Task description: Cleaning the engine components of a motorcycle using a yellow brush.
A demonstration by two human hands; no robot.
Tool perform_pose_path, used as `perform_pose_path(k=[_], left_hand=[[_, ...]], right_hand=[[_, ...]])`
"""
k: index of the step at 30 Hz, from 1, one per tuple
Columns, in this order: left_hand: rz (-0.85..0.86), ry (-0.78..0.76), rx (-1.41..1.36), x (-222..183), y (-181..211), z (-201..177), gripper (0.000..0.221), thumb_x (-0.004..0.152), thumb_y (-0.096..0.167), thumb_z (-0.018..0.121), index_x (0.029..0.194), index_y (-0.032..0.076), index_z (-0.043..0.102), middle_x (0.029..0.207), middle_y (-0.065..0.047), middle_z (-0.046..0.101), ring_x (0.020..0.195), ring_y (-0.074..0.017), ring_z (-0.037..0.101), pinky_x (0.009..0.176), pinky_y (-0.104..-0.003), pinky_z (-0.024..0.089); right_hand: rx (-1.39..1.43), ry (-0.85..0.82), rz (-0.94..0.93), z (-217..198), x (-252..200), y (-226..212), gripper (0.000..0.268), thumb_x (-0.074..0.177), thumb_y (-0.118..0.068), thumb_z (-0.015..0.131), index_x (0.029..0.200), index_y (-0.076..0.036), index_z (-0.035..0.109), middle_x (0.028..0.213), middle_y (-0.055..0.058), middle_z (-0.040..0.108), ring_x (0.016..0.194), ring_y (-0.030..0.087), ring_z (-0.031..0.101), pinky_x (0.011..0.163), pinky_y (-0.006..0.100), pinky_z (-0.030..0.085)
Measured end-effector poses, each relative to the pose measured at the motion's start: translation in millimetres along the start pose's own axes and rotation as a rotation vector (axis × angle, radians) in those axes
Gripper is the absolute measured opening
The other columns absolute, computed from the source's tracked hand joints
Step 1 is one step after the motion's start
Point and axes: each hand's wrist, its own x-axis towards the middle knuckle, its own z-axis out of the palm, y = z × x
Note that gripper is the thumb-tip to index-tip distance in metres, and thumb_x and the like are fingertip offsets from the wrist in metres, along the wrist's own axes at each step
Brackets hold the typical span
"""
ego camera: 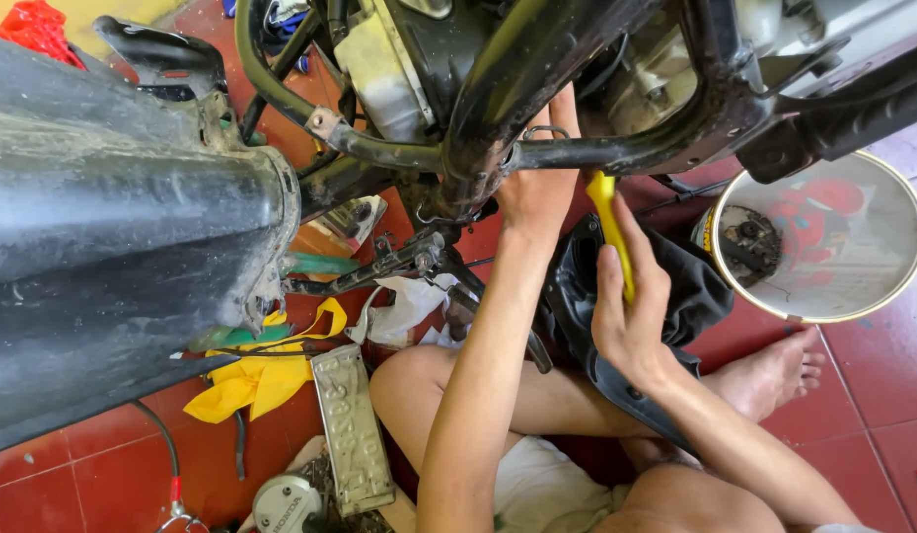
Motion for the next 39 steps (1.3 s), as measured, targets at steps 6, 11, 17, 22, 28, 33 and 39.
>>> perform_pose_path(k=[6, 11, 17, 22, 28, 33, 39], left_hand=[[0.010, -0.077, 0.107, -5, 3, 3, 0.045, 0.099, 0.035, 0.063, 0.137, 0.013, 0.059, 0.130, -0.006, 0.073, 0.114, -0.0202, 0.074, 0.103, -0.034, 0.057], [0.000, -0.064, 0.091, -6, 6, 11, 0.045, 0.100, 0.008, 0.056, 0.145, 0.010, 0.054, 0.136, -0.010, 0.072, 0.112, -0.0166, 0.080, 0.113, -0.037, 0.055], [-0.055, -0.116, -0.289, -4, 8, 8, 0.034, 0.103, 0.007, 0.058, 0.136, 0.004, 0.057, 0.136, -0.019, 0.067, 0.122, -0.0369, 0.072, 0.111, -0.049, 0.059], [-0.019, -0.070, 0.074, -4, 7, 4, 0.047, 0.100, 0.033, 0.044, 0.139, 0.013, 0.063, 0.140, -0.008, 0.065, 0.122, -0.0223, 0.073, 0.107, -0.036, 0.055], [-0.053, -0.007, -0.120, -2, 7, -1, 0.041, 0.099, 0.018, 0.050, 0.136, 0.004, 0.063, 0.136, -0.014, 0.069, 0.124, -0.0277, 0.071, 0.109, -0.040, 0.057], [-0.020, 0.065, -0.127, 2, 6, 1, 0.032, 0.094, 0.015, 0.052, 0.122, 0.006, 0.066, 0.116, -0.013, 0.068, 0.109, -0.0326, 0.070, 0.095, -0.047, 0.058], [-0.047, -0.034, -0.112, -4, 8, 0, 0.047, 0.095, 0.017, 0.051, 0.139, 0.004, 0.059, 0.137, -0.009, 0.068, 0.124, -0.0269, 0.071, 0.111, -0.042, 0.055]], right_hand=[[-0.187, 0.030, -0.011, -2, -3, 4, 0.049, 0.115, -0.011, 0.043, 0.160, 0.005, 0.034, 0.123, 0.019, 0.054, 0.079, 0.023, 0.047, 0.078, 0.035, 0.040], [-0.145, 0.066, -0.066, -6, -4, 0, 0.045, 0.114, -0.006, 0.042, 0.156, 0.009, 0.036, 0.159, 0.028, 0.044, 0.150, 0.037, 0.047, 0.128, 0.043, 0.039], [-0.115, -0.112, 0.060, -9, 3, -5, 0.046, 0.114, -0.009, 0.040, 0.157, 0.006, 0.036, 0.160, 0.024, 0.045, 0.145, 0.035, 0.052, 0.120, 0.040, 0.042], [-0.107, 0.024, 0.039, -14, 11, -19, 0.046, 0.114, -0.009, 0.040, 0.156, 0.009, 0.036, 0.159, 0.027, 0.044, 0.151, 0.036, 0.046, 0.128, 0.042, 0.038], [-0.128, 0.134, -0.058, -13, -9, -3, 0.047, 0.115, -0.013, 0.042, 0.157, 0.007, 0.038, 0.149, 0.024, 0.058, 0.066, 0.013, 0.044, 0.066, 0.030, 0.038], [-0.151, -0.060, -0.008, -21, 7, -9, 0.047, 0.109, -0.006, 0.047, 0.155, 0.003, 0.044, 0.150, 0.022, 0.057, 0.109, 0.039, 0.062, 0.095, 0.043, 0.047], [-0.174, -0.010, 0.073, -25, 10, -16, 0.049, 0.114, -0.016, 0.042, 0.157, 0.006, 0.040, 0.123, 0.015, 0.056, 0.074, 0.018, 0.039, 0.078, 0.031, 0.038]])
